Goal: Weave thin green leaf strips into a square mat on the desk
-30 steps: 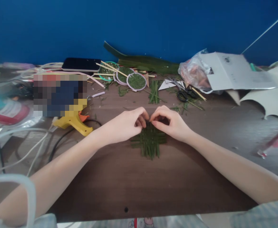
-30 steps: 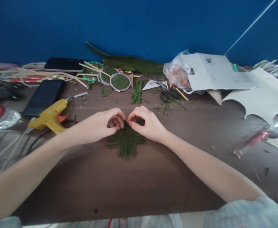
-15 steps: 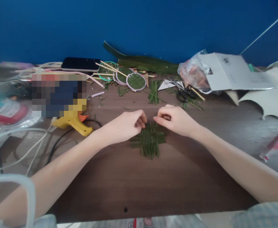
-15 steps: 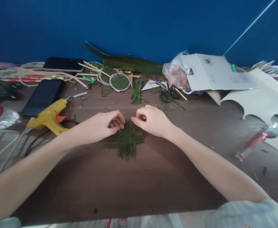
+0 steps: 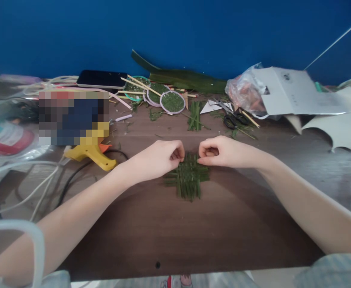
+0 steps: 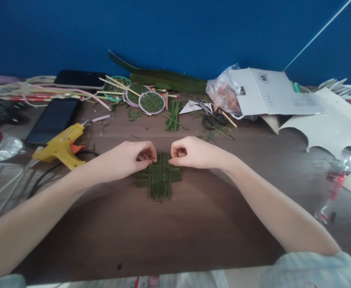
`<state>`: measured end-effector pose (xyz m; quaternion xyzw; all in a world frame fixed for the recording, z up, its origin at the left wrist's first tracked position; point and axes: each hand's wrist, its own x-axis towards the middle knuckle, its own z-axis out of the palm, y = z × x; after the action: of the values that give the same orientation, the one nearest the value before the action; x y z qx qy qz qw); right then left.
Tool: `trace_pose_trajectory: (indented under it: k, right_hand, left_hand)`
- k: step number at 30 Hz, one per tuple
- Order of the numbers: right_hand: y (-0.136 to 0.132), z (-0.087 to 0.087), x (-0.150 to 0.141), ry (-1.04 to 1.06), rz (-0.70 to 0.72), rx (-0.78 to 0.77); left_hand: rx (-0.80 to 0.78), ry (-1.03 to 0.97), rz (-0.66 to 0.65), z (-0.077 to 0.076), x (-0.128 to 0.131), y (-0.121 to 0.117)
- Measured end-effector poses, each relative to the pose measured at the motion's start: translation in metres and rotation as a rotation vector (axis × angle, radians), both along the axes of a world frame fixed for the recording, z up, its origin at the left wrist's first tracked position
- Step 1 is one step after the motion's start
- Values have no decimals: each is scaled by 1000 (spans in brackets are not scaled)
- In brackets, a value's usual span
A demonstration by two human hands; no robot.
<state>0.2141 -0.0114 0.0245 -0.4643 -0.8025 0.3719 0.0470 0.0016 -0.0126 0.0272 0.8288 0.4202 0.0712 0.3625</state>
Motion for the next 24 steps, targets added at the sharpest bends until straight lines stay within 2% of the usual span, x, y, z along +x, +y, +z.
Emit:
trace_pose_trajectory:
  k: [6,11,15,21,24]
  right_hand:
    - [-2,2,-8,225,-69,-21]
    - [-7,-5,-18,415,-123,-15]
    - [-10,-9,-25,443,-120,70]
    - [-9,-10,-23,542,-101,-18]
    - [-6,-12,-20,572,-148,30]
  left_hand:
    - [31,31,-22,2,2,1]
    - [-2,35,3,2,3,0]
    - [-21,29,20,1,4,-1]
    - [34,110,-10,2,2,1]
    - [41,142,-34,2,0,3]
